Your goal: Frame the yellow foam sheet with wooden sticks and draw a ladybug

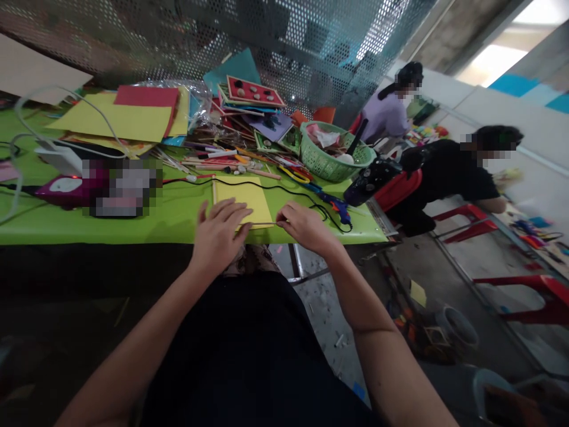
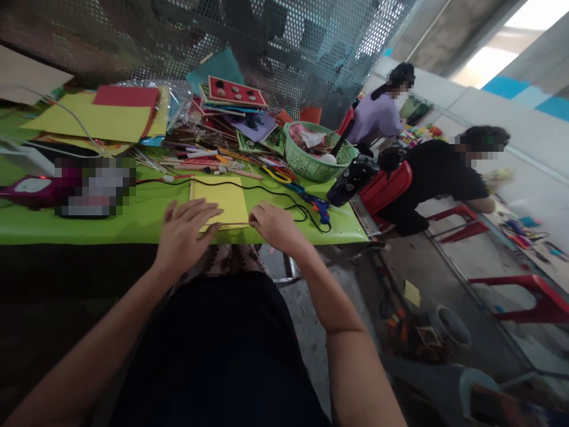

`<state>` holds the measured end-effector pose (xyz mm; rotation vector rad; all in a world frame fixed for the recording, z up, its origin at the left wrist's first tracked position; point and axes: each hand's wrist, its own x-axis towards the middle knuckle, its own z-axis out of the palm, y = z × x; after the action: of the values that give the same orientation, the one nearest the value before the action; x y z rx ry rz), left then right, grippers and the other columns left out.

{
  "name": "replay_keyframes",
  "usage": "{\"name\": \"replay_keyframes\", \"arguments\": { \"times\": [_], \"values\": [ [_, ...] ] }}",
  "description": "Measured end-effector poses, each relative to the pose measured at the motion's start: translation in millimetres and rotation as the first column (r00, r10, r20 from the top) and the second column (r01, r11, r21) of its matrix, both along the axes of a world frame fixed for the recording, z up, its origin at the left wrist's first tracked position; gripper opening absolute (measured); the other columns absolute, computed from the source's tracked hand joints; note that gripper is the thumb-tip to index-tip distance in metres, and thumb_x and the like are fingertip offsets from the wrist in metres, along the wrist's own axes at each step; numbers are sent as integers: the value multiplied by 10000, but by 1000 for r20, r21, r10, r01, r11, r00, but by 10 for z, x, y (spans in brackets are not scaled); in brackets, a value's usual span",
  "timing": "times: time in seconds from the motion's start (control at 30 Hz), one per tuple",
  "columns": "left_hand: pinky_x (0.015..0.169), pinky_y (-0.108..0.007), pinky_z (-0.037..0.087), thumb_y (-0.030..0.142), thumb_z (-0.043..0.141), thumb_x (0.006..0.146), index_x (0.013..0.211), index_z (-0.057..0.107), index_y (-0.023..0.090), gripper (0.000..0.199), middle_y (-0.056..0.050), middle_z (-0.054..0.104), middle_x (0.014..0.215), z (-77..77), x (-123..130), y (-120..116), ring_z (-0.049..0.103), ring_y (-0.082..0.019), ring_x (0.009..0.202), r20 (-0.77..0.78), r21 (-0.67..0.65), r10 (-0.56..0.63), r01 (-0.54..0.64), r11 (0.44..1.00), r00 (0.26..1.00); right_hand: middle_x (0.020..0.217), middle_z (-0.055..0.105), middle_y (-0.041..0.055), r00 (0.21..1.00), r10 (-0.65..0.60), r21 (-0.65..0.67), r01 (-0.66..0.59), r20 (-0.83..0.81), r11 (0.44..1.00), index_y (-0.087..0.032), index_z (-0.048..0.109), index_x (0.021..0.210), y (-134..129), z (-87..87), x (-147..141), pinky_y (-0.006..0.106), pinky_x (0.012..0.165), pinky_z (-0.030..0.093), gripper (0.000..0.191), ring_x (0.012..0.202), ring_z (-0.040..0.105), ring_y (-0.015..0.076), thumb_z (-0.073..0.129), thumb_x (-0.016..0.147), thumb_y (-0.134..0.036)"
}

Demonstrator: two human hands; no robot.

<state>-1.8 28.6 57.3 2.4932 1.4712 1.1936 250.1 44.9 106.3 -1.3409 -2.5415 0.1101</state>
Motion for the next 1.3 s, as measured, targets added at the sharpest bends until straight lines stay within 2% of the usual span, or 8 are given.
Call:
{"name": "replay_keyframes", "arguments": {
  "times": [0.1, 0.2, 0.43, 0.57, 0.73, 0.93, 1.1, 1.3],
  "values": [
    [1233, -596, 310, 275, 547, 1048, 1108, 745, 288, 208, -52, 802, 1158, 159, 245, 29, 702, -298, 1197, -83, -13, -66, 66, 998, 994, 1028, 700, 96, 999, 10, 40, -12, 51, 999, -215, 655, 990, 5, 75, -142, 351, 786, 412, 115, 924, 626, 244, 572, 1068, -228],
    [1156, -556, 371, 244, 523, 1046, 931, 723, 247, 230, -53, 788, 953, 228, 358, 81, 724, -272, 1004, -156, -34, -52, 48, 998, 986, 1035, 704, 96, 997, 4, 91, -11, 76, 996, -216, 660, 1013, 13, 127, -219, 345, 748, 397, 134, 896, 617, 236, 552, 1082, -254],
    [837, -403, 420, 209, 543, 1036, 915, 670, 198, 176, -59, 757, 909, 179, 300, 161, 691, -238, 853, -185, -85, -76, 61, 995, 980, 1034, 707, 95, 998, 23, 88, -28, 54, 996, -199, 665, 1032, 25, 118, -266, 336, 758, 404, 120, 904, 627, 232, 571, 1075, -260],
    [766, -363, 393, 156, 565, 1003, 914, 668, 199, 143, -47, 746, 897, 117, 224, 216, 668, -214, 812, -91, -110, -81, 70, 991, 993, 994, 708, 68, 981, 88, 63, -78, -170, 995, -219, 665, 998, 131, 63, -226, 324, 795, 436, 152, 928, 630, 218, 567, 1076, -305],
    [741, -325, 428, 222, 590, 994, 945, 686, 203, 110, -56, 750, 952, 38, -12, 306, 664, -202, 833, 186, -151, -38, 67, 986, 982, 971, 701, 63, 884, 15, 116, 44, -468, 992, -211, 679, 965, 585, -3, -70, 337, 834, 472, 235, 917, 632, 218, 546, 1063, -378],
    [748, -309, 469, 301, 585, 971, 935, 689, 207, 144, -51, 735, 932, -29, -296, 420, 648, -188, 814, 396, -183, 63, 12, 983, 916, 1058, 758, 73, 925, -166, 5, 178, -342, 984, -191, 744, 1038, 1333, -105, -235, 341, 913, 491, 208, 1000, 661, 229, 557, 1003, -273],
    [733, -303, 464, 306, 592, 960, 933, 705, 200, 157, -53, 748, 921, -52, -429, 496, 657, -187, 792, 388, -157, 137, -81, 984, 911, 1210, 772, 116, 944, -213, -49, 207, -251, 977, -164, 770, 1209, 1784, -176, -650, 379, 1020, 505, 304, 1105, 696, 262, 582, 976, -217],
    [699, -310, 426, 279, 617, 967, 966, 727, 207, 132, -56, 757, 940, -136, -445, 582, 666, -205, 785, 254, -110, 250, -229, 967, 934, 1492, 669, 130, 952, -256, -50, 251, -167, 967, -181, 630, 1491, 2163, -220, -1107, 414, 1187, 446, 543, 1342, 635, 285, 531, 961, -120]
  ]
}}
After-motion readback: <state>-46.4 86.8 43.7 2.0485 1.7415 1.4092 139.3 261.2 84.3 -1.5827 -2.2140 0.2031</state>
